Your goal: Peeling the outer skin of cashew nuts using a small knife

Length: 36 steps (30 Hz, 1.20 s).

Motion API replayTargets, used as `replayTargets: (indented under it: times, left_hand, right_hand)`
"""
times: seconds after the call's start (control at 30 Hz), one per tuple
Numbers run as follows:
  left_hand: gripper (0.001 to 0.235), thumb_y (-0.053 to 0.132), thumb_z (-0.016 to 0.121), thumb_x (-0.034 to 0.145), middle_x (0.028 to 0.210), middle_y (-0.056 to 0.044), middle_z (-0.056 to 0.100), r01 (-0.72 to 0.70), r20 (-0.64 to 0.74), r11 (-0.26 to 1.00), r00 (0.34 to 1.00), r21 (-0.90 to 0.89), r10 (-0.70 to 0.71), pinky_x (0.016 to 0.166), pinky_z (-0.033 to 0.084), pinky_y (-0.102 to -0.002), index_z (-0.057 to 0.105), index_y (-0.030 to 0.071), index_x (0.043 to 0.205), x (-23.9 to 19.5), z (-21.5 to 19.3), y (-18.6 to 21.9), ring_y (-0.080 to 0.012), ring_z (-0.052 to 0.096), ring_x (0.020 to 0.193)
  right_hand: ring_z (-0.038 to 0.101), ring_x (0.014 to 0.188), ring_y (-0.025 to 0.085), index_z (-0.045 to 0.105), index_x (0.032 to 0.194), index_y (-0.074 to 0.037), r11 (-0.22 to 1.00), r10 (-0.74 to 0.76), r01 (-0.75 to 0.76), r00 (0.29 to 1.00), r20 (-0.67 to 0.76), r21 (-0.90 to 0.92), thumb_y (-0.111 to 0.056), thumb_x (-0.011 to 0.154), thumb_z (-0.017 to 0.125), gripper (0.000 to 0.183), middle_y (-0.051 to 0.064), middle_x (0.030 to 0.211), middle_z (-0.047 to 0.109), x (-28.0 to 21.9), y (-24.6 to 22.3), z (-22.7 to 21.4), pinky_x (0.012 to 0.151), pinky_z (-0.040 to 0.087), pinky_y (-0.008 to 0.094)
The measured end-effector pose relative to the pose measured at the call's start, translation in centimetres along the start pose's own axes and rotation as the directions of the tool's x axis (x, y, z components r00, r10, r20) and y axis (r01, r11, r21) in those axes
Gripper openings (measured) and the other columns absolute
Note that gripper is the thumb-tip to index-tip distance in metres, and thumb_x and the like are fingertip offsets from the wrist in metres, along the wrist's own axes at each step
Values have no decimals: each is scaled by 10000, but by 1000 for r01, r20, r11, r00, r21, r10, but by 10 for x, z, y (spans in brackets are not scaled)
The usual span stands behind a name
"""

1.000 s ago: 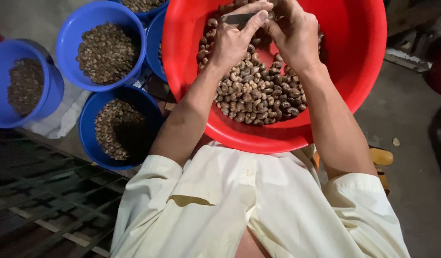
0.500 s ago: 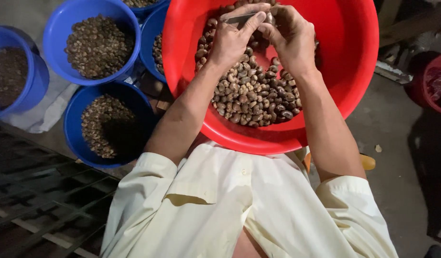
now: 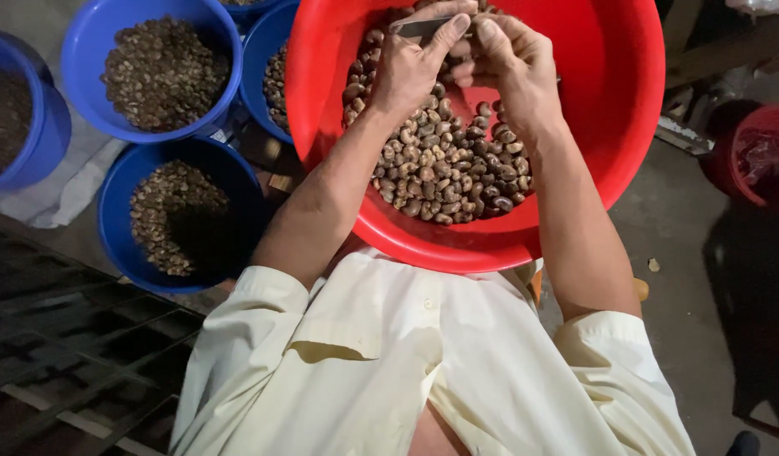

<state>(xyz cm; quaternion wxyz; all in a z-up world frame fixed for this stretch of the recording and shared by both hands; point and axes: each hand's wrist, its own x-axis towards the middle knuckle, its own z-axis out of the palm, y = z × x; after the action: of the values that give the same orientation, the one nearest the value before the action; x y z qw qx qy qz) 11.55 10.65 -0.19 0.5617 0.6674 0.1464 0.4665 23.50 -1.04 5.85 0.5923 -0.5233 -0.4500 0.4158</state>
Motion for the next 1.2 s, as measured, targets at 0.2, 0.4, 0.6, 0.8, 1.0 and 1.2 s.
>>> replayTargets:
  times: [0.2,0.4,0.6,0.8,1.0,1.2]
  left_hand:
    - [247,219,698,1010,1121,-134,804,174,89,938,984,-300,-154,696,741,-316,731,81,1213,-5,10,25,-286,850,854]
    - [242,242,685,1020,1090,-150,795,65,80,963,996,-263,-45,765,742,-304,713,71,1189,-6,13,26,-261,843,886]
    - [211,243,679,997,916,-38,816,-2,-1,999,1000,-49,2,659,693,-208,763,80,1100,-5,14,23,-99,785,790]
    - [229,212,638,1042,1175,-99,763,-127,72,991,990,33,125,1009,627,-306,743,43,1154,-1,6,24,-211,733,1145]
    - [216,196,640,1045,1186,-99,755,-104,120,995,988,9,102,1018,619,-297,739,44,1163,-1,5,13,-216,730,1140]
    - [213,245,661,1034,1152,-59,765,-81,97,996,992,-48,85,1011,620,-287,747,84,1142,0,5,18,-186,749,1094]
  right_hand:
    - [777,883,192,620,1221,-53,949,71,-54,996,-44,311,-248,1065,583,253,51,1022,699,12,28,-13,762,671,262]
    - [710,787,134,626,1090,-115,971,58,-22,987,-149,237,-325,1036,617,217,32,939,690,9,25,-12,731,641,253]
    - [692,794,133,657,1127,-73,949,71,-34,992,-106,314,-224,1035,661,177,48,942,677,11,26,-9,739,662,256]
    - [647,897,145,540,1373,-25,991,-125,128,990,71,-36,-203,1122,587,311,62,1132,605,2,13,-4,846,605,249]
    - [621,819,80,624,1276,-66,982,-54,45,998,-45,-186,-66,1053,476,268,22,980,670,0,1,-1,733,562,219]
    - [521,754,96,559,1162,-73,970,-148,139,989,-29,-198,-14,1080,468,136,10,918,544,-1,0,-2,681,509,244]
